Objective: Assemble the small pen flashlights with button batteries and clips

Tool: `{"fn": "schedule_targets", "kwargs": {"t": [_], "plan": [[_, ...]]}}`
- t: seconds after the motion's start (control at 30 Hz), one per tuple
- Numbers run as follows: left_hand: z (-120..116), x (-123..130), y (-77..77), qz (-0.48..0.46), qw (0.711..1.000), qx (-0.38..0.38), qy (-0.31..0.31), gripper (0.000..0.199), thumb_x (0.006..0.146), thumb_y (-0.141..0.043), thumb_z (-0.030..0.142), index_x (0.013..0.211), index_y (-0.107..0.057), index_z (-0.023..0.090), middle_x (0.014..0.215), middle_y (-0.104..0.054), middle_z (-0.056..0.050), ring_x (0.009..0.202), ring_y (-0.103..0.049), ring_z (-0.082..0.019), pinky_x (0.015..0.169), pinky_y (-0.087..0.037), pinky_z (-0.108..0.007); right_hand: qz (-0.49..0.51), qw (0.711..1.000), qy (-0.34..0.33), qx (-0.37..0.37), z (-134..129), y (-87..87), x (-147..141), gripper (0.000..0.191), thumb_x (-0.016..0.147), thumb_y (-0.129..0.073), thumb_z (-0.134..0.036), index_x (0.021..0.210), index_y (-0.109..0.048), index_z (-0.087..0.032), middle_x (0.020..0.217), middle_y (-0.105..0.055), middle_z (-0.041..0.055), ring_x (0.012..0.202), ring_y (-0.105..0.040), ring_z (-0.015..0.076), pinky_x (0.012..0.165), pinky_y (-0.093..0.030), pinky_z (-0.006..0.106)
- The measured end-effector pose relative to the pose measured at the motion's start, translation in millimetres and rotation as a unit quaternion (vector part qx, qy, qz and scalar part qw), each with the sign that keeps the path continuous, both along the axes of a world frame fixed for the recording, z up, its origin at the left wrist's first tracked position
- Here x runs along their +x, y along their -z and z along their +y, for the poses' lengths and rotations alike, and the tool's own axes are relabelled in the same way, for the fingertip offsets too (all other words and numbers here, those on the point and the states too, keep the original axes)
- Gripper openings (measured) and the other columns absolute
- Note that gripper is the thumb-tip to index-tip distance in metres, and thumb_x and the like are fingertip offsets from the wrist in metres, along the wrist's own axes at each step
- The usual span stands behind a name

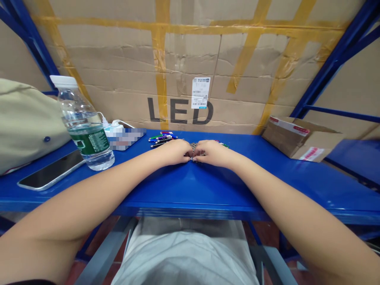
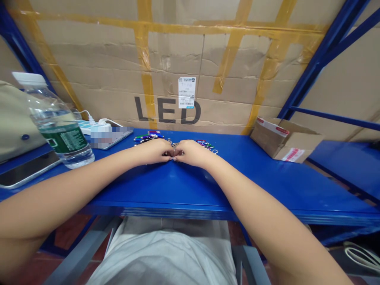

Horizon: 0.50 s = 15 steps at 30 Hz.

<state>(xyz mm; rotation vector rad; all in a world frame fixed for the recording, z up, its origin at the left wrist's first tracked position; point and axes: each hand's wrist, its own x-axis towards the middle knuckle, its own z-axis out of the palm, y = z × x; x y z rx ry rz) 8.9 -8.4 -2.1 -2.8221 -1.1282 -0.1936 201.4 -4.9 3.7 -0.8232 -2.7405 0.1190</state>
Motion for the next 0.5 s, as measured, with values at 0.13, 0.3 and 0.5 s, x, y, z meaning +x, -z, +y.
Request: {"fn": "schedule_targets", "kwargs": {"t": [0.13, 0.3, 0.5], "plan": [[-3.4, 2.8, -3.3, 0.019, 1.000, 0.003, -0.025, 0.014, 0.077, -0.058, 0.019, 0.082, -0.071, 0.018, 0.085, -0.070, -0.006, 0.078, -0.064, -0.020, 0.069, -0.044, -0.028, -0.007, 1.000, -0.007, -0.006, 1.7, 2.9, -2.2, 0.015, 0.083, -0.062, -0.017, 0.089, -0.076, -0.020, 0.092, -0.070, 0.0061, 0.088, -0.064, 0.0203, 0.079, -0.046, 0.030], [-6.0, 4.4, -5.8, 0.030, 0.999, 0.016, -0.040, 0.014, 0.078, -0.057, 0.023, 0.082, -0.069, 0.017, 0.084, -0.068, -0.007, 0.075, -0.061, -0.020, 0.066, -0.041, -0.028, -0.012, 0.999, -0.010, -0.028, 5.8, 6.4, -2.7, 0.015, 0.081, -0.061, -0.013, 0.085, -0.074, -0.019, 0.095, -0.070, 0.0057, 0.089, -0.064, 0.0196, 0.080, -0.047, 0.029], [-6.3, 4.7, -6.2, 0.032, 0.998, 0.020, -0.048, 0.011, 0.078, -0.059, 0.023, 0.081, -0.068, 0.017, 0.085, -0.068, -0.007, 0.075, -0.061, -0.020, 0.063, -0.040, -0.027, -0.013, 1.000, -0.006, -0.023, 6.8, 7.8, -2.4, 0.013, 0.080, -0.061, -0.012, 0.082, -0.071, -0.019, 0.095, -0.070, 0.0057, 0.087, -0.064, 0.0196, 0.079, -0.047, 0.029]]}}
